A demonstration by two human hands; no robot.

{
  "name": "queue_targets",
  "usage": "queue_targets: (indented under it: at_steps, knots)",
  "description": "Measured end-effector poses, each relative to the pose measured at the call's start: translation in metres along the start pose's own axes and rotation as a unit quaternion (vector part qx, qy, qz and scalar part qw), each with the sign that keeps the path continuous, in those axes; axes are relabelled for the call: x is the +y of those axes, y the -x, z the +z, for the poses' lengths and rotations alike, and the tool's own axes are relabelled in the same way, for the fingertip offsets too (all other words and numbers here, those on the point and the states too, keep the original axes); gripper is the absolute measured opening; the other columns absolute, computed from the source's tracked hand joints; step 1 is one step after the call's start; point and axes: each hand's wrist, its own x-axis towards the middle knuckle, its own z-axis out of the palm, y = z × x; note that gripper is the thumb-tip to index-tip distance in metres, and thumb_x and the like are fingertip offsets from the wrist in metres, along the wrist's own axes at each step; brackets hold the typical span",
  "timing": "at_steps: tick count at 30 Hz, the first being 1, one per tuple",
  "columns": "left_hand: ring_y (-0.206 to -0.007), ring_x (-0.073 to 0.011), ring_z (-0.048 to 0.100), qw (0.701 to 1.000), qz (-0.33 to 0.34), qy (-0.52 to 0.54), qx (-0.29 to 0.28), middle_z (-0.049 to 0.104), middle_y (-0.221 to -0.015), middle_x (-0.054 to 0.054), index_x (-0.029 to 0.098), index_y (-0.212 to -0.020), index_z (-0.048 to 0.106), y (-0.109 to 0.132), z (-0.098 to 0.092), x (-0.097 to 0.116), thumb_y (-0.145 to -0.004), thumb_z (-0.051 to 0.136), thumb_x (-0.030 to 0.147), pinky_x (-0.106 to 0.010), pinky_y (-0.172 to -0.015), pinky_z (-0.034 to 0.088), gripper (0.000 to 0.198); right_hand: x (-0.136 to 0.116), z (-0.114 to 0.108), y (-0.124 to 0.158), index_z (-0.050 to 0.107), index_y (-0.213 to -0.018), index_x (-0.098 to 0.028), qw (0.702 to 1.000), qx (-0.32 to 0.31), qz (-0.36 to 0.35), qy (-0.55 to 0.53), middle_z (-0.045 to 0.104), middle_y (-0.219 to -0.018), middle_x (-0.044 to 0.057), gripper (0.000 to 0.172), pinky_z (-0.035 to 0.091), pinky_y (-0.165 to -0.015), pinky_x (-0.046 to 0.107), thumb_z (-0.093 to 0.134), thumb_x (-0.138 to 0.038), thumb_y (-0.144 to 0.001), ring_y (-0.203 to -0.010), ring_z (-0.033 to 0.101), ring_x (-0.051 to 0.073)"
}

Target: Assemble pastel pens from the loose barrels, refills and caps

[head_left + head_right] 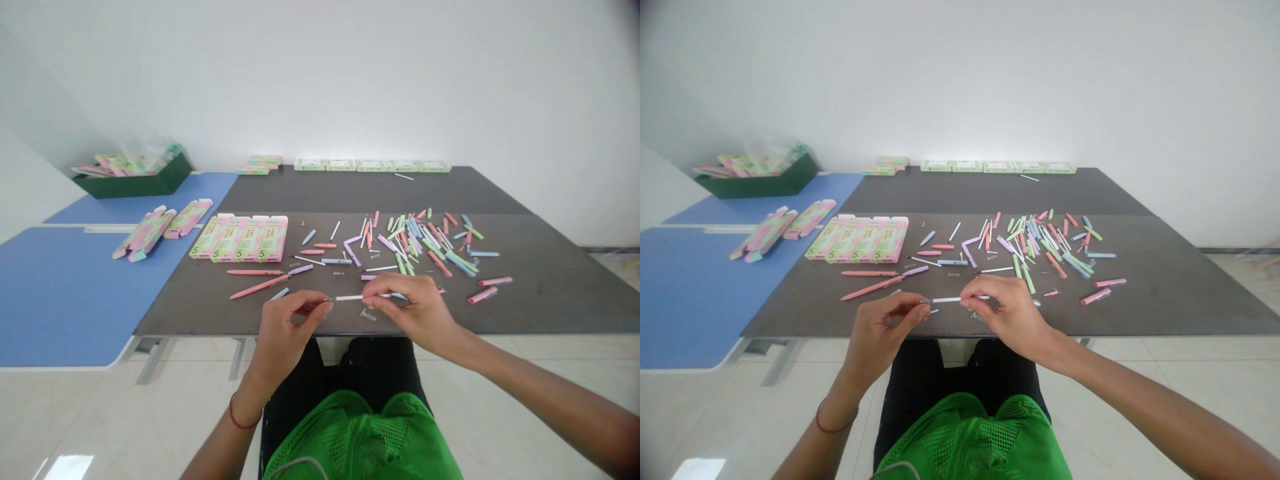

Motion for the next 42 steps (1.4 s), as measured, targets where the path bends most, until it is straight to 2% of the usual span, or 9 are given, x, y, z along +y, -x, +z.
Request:
queue_targets:
  at_steps: [12, 16, 21, 26, 28, 30, 33, 38, 42]
  knots:
    - [-0.08, -0.0157, 0.077, 0.999, 0.003, 0.03, -0.02, 0.082, -0.094, -0.002, 0.022, -0.1, 0.08, -0.001, -0.002, -0.001, -0.093, 0.075, 0.027, -0.022, -0.073, 0.062, 0.01, -0.002, -0.001, 0.0, 0.074, -0.091, -0.021, 1.0, -0.005, -0.011, -0.007, 0.076, -0.083, 0.003, 0.01, 0.054, -0.07, 0.03, 0.068, -0.015, -0.096, -0.075, 0.071, 0.017]
    - [-0.085, -0.0181, 0.079, 0.997, -0.021, 0.07, -0.024, 0.083, -0.097, -0.004, 0.021, -0.108, 0.079, -0.001, -0.002, -0.001, -0.088, 0.081, 0.026, -0.024, -0.077, 0.065, 0.021, 0.0, -0.001, 0.0, 0.074, -0.091, -0.02, 1.0, -0.005, -0.012, -0.007, 0.076, -0.084, 0.004, 0.009, 0.054, -0.07, 0.029, 0.068, -0.016, -0.097, -0.075, 0.071, 0.017]
    - [-0.076, -0.0184, 0.08, 0.993, -0.043, 0.102, -0.039, 0.082, -0.086, -0.003, 0.018, -0.105, 0.08, 0.002, 0.002, -0.001, -0.095, 0.074, 0.032, -0.025, -0.073, 0.066, 0.019, 0.002, 0.005, 0.002, 0.075, -0.09, -0.019, 1.0, -0.006, -0.012, -0.008, 0.077, -0.083, 0.003, 0.009, 0.053, -0.069, 0.028, 0.07, -0.016, -0.096, -0.074, 0.071, 0.016]
    - [-0.071, -0.0133, 0.079, 0.998, 0.011, 0.011, -0.056, 0.081, -0.081, 0.002, 0.021, -0.099, 0.08, 0.01, -0.002, -0.004, -0.097, 0.072, 0.027, -0.018, -0.069, 0.062, 0.01, 0.004, 0.008, 0.004, 0.078, -0.092, -0.02, 0.998, -0.045, 0.012, -0.038, 0.079, -0.084, 0.004, 0.006, 0.054, -0.068, 0.028, 0.077, -0.025, -0.093, -0.073, 0.072, 0.017]
    - [-0.072, -0.0121, 0.079, 0.997, 0.039, -0.041, -0.046, 0.082, -0.083, 0.003, 0.021, -0.099, 0.079, 0.015, -0.009, -0.007, -0.097, 0.071, 0.026, -0.017, -0.07, 0.061, 0.009, 0.014, 0.004, 0.0, 0.079, -0.096, -0.02, 0.997, -0.048, 0.045, -0.041, 0.081, -0.089, 0.004, 0.013, 0.056, -0.07, 0.029, 0.079, -0.032, -0.092, -0.077, 0.074, 0.018]
    - [-0.073, -0.0113, 0.078, 0.994, 0.062, -0.078, -0.035, 0.082, -0.085, 0.003, 0.021, -0.099, 0.078, 0.02, -0.018, -0.012, -0.097, 0.071, 0.024, -0.016, -0.071, 0.06, 0.008, 0.033, 0.0, -0.008, 0.08, -0.099, -0.02, 0.997, -0.034, 0.062, 0.007, 0.081, -0.095, 0.006, 0.014, 0.056, -0.073, 0.032, 0.073, -0.032, -0.096, -0.081, 0.074, 0.02]
    - [-0.072, -0.01, 0.078, 0.991, 0.08, -0.101, -0.025, 0.082, -0.084, 0.004, 0.022, -0.099, 0.077, 0.029, -0.029, -0.02, -0.098, 0.071, 0.023, -0.015, -0.071, 0.059, 0.006, 0.066, 0.001, -0.028, 0.081, -0.105, -0.018, 0.985, -0.053, 0.018, 0.165, 0.081, -0.105, 0.01, 0.017, 0.053, -0.084, 0.039, 0.066, -0.024, -0.099, -0.093, 0.071, 0.025]
    - [-0.071, -0.0098, 0.078, 0.99, 0.095, -0.108, -0.007, 0.082, -0.085, 0.004, 0.022, -0.099, 0.076, 0.04, -0.036, -0.022, -0.098, 0.07, 0.022, -0.015, -0.069, 0.059, 0.006, 0.101, 0.033, -0.068, 0.08, -0.111, -0.015, 0.936, -0.158, -0.057, 0.309, 0.079, -0.109, 0.014, 0.022, 0.044, -0.089, 0.041, 0.061, -0.022, -0.101, -0.1, 0.061, 0.029]
    - [-0.072, -0.012, 0.078, 0.985, 0.106, -0.137, 0.021, 0.082, -0.087, 0.002, 0.021, -0.101, 0.077, 0.045, -0.038, -0.024, -0.099, 0.069, 0.023, -0.018, -0.07, 0.06, 0.008, 0.11, 0.054, -0.09, 0.08, -0.108, -0.015, 0.908, -0.206, -0.049, 0.361, 0.08, -0.105, 0.015, 0.017, 0.042, -0.087, 0.04, 0.068, -0.017, -0.096, -0.1, 0.061, 0.03]
